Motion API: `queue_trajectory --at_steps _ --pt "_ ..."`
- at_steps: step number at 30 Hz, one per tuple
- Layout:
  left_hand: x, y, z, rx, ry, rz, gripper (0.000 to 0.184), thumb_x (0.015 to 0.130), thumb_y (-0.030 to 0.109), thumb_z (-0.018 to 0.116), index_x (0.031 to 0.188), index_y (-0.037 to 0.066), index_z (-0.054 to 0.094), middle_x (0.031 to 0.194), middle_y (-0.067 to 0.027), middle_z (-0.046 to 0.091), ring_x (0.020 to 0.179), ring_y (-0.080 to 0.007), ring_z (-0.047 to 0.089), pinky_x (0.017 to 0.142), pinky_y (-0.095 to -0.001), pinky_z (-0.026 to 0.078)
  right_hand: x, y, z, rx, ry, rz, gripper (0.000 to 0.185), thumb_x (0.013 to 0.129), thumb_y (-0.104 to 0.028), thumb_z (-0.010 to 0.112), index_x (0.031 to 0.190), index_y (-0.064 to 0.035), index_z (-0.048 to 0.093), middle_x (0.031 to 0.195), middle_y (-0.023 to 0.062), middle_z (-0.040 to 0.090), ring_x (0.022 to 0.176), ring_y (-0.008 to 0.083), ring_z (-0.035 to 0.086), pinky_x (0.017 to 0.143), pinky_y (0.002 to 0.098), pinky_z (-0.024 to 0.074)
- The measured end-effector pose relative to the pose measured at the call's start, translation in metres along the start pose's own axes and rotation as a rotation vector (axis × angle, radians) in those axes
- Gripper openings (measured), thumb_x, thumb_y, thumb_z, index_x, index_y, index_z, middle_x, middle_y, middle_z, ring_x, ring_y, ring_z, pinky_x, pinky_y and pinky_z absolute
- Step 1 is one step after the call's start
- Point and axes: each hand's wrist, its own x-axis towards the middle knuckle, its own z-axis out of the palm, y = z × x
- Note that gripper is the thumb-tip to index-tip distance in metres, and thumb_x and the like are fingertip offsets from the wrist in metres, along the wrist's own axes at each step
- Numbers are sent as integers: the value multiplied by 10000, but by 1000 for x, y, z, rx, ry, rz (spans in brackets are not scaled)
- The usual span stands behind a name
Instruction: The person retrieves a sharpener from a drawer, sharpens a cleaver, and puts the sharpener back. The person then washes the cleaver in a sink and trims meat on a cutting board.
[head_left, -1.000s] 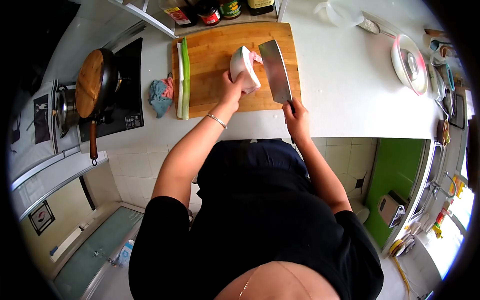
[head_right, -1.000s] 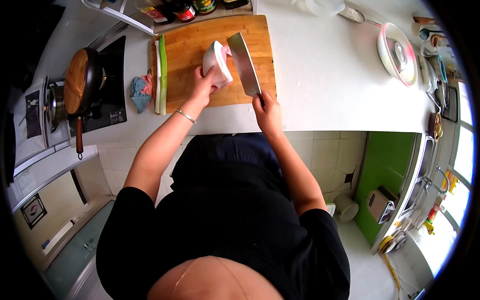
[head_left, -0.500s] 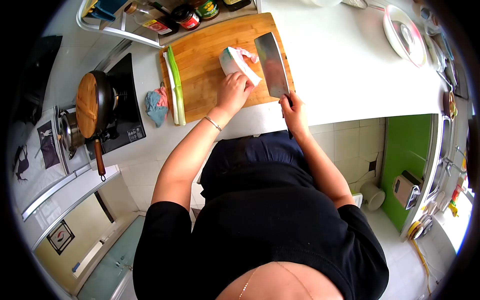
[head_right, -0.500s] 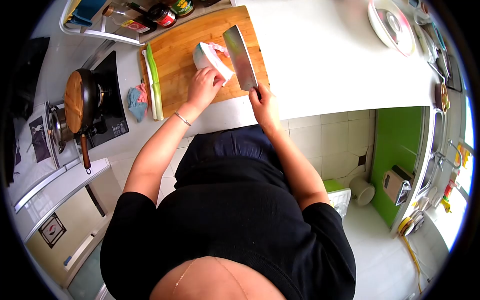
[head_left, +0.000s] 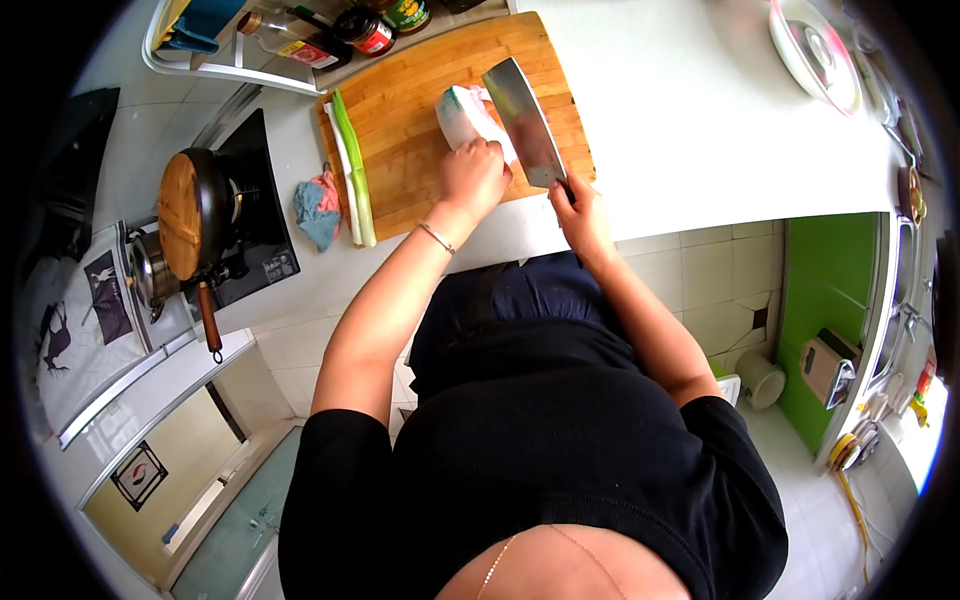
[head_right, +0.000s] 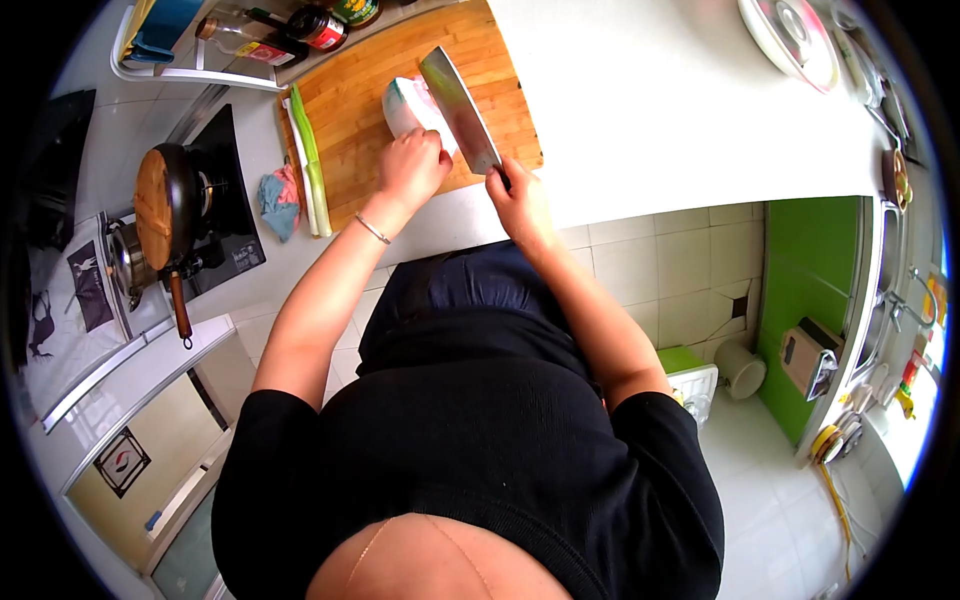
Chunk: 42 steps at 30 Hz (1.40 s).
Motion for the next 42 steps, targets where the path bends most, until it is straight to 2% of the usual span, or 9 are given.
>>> queue_trajectory --at_steps 15,18,21,26,28,30,35,38,42 --pt "-14 -12 19 -282 168 -88 101 653 92 669 703 49 592 723 -105 610 707 -304 603 641 -393 498 -6 -3 -2 -63 -14 -58 209 849 -143 560 1010 -16 600 805 184 600 672 301 589 605 350 456" --pt "-21 -11 13 -291 196 -31 242 647 89 693 868 56 599 865 -105 611 760 -306 597 677 -393 493 -7 -3 -2 -51 -26 -33 210 851 -144 559 1011 -13 599 808 182 601 671 297 589 608 348 456" --pt "-20 -10 -1 -291 39 -163 482 638 66 707 1095 114 562 1093 -105 545 972 -292 559 779 -394 481 -7 -1 -1 -31 -24 -40 213 854 -144 557 1015 -11 597 811 185 599 665 291 587 605 348 454" --pt "-10 -47 -5 139 95 244 667 611 24 690 1223 226 517 1254 -71 442 1267 -244 348 941 -417 413 -5 7 -1 21 11 24 173 860 -145 553 932 10 581 726 176 572 589 266 535 563 346 427" --pt "5 -56 -8 145 134 380 610 611 39 682 1180 204 541 1244 -37 461 1246 -238 380 929 -397 433 -2 8 -3 32 36 44 168 862 -146 551 900 17 571 695 171 560 563 253 512 548 344 416" --pt "16 -59 -15 -45 -165 363 544 616 68 682 1135 184 562 1282 -3 462 1230 -225 404 924 -368 445 3 6 -6 46 70 34 166 867 -145 550 860 21 553 646 157 536 541 225 484 531 338 402" --pt "26 -60 -8 -166 253 211 322 685 269 734 888 46 621 1032 -117 607 1021 -267 549 822 -380 475 8 -4 -15 45 111 -19 171 880 -152 541 861 17 561 630 115 538 512 163 483 506 309 402" --pt "16 -35 -44 -202 -97 -220 426 740 383 686 986 42 612 997 -127 612 964 -297 569 818 -395 466 7 -23 -19 190 -14 89 174 925 -151 487 881 6 551 643 11 544 469 61 457 435 229 391" --pt "3 -39 0 -165 216 -137 478 685 339 749 1045 66 593 942 -91 568 935 -304 537 821 -384 441 13 -22 -8 258 -70 119 140 942 -148 459 971 -15 491 661 40 571 426 66 446 394 225 368"
